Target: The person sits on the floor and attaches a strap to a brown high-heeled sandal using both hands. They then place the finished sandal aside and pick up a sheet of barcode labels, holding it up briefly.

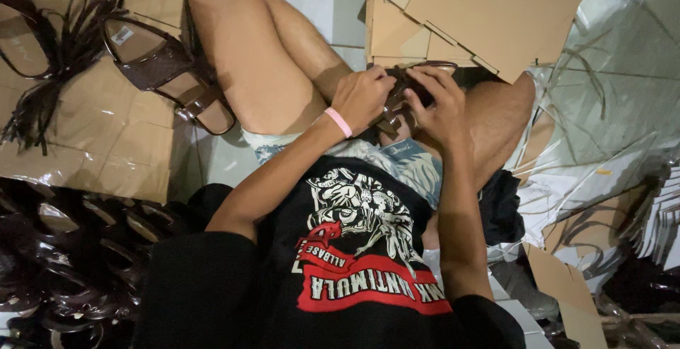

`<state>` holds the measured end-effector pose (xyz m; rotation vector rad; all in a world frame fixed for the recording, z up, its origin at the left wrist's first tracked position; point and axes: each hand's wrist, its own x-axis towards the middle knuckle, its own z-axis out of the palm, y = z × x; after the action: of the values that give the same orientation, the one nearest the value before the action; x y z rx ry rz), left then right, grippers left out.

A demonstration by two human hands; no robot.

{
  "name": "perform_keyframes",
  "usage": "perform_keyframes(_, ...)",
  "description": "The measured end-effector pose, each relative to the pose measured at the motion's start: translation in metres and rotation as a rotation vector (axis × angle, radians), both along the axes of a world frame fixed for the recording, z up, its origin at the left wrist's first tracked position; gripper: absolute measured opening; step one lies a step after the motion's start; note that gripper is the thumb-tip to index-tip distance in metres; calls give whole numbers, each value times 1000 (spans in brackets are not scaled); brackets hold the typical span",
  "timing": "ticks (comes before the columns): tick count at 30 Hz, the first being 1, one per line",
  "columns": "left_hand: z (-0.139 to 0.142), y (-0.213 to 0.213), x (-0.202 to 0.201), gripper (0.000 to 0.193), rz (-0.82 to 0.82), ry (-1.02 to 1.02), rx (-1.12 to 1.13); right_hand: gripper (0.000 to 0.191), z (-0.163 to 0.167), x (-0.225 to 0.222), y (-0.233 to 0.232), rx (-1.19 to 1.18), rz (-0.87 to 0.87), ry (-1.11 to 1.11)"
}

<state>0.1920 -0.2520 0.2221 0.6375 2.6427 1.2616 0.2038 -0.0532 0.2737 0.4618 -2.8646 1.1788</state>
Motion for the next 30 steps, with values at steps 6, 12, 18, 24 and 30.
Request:
perform_keyframes(6, -3, 12, 3, 12, 110, 58, 85, 23, 15, -17, 2, 152, 46, -142)
perform_keyframes(12, -12, 13, 10, 18, 121, 73, 65, 19, 16, -28, 5, 361, 139, -113)
perform_keyframes(18, -16, 18, 11, 17, 167, 104, 139, 18, 10, -25, 10, 295, 170, -43)
perform_keyframes(24, -15, 28, 19, 20, 209, 135, 185, 18, -1, -11, 16, 165, 78, -23)
perform_keyframes(30, -19, 30, 18, 17, 188, 122, 219, 12, -18, -4, 23, -51, -27, -117)
